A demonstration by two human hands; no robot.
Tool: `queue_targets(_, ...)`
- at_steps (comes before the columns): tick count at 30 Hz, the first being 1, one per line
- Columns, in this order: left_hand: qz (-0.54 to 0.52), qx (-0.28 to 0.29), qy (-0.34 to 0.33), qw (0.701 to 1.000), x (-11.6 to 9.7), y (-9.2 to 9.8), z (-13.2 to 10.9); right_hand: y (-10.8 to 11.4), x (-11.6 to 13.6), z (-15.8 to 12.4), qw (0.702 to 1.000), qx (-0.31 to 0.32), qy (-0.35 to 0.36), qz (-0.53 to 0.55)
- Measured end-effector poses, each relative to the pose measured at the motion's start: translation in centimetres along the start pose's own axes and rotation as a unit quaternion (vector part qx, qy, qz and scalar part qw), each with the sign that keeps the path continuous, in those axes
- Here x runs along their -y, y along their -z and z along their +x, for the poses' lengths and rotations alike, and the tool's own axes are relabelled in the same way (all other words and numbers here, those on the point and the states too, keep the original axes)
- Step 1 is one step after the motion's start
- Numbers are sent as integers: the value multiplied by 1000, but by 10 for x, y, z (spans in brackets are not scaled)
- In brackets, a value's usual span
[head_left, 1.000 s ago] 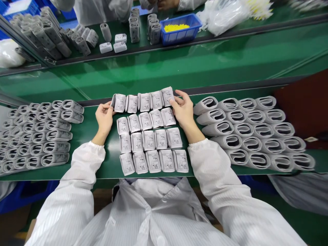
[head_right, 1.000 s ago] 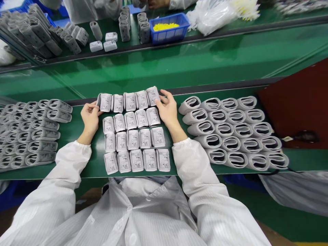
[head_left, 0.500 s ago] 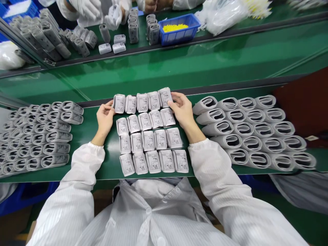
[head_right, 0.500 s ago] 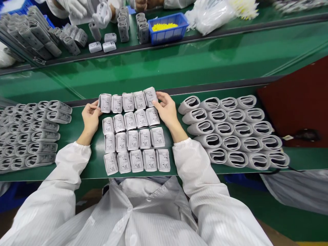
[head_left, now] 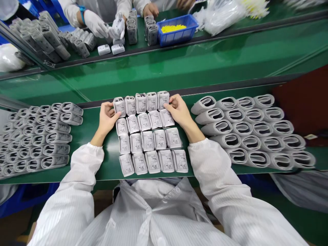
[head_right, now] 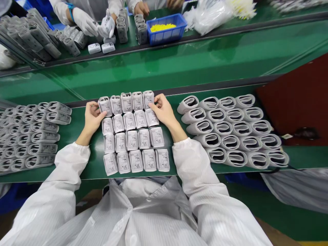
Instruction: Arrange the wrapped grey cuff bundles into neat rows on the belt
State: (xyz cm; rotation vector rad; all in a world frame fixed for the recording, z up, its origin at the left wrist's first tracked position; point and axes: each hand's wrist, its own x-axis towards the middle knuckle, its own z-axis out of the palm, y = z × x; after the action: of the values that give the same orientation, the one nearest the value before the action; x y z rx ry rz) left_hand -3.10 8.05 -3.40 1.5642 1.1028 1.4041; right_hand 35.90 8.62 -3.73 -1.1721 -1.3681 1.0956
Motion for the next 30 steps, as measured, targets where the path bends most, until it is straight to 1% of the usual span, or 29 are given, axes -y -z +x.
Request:
queue_targets(6, 5, -16, -18, 1000, 9, 8, 2, -1, -3, 3, 997, -52, -11, 61)
queue_targets(10, 17, -10, -27, 999, 13, 12, 2, -1, -2, 4, 997, -53, -5, 62)
queue_targets(15, 32, 3, -40, 999, 14, 12, 2, 1, -4, 2, 997, -54, -3, 54)
queue_targets(19, 44, 13, -39, 998, 15, 12, 2, 5, -8, 0, 999, -34, 1, 30)
queue_targets(25, 76, 37, -50, 995, 15, 12, 1, 11, -11, 0, 999, 30, 31, -23)
queue_targets(27, 86, 40, -54, 994, 15, 12, 1, 12, -13, 0, 998, 39, 32, -28)
queue_targets(30, 88, 33, -61, 994, 16, 13, 1, 12, -14, 0, 999, 37, 16, -11)
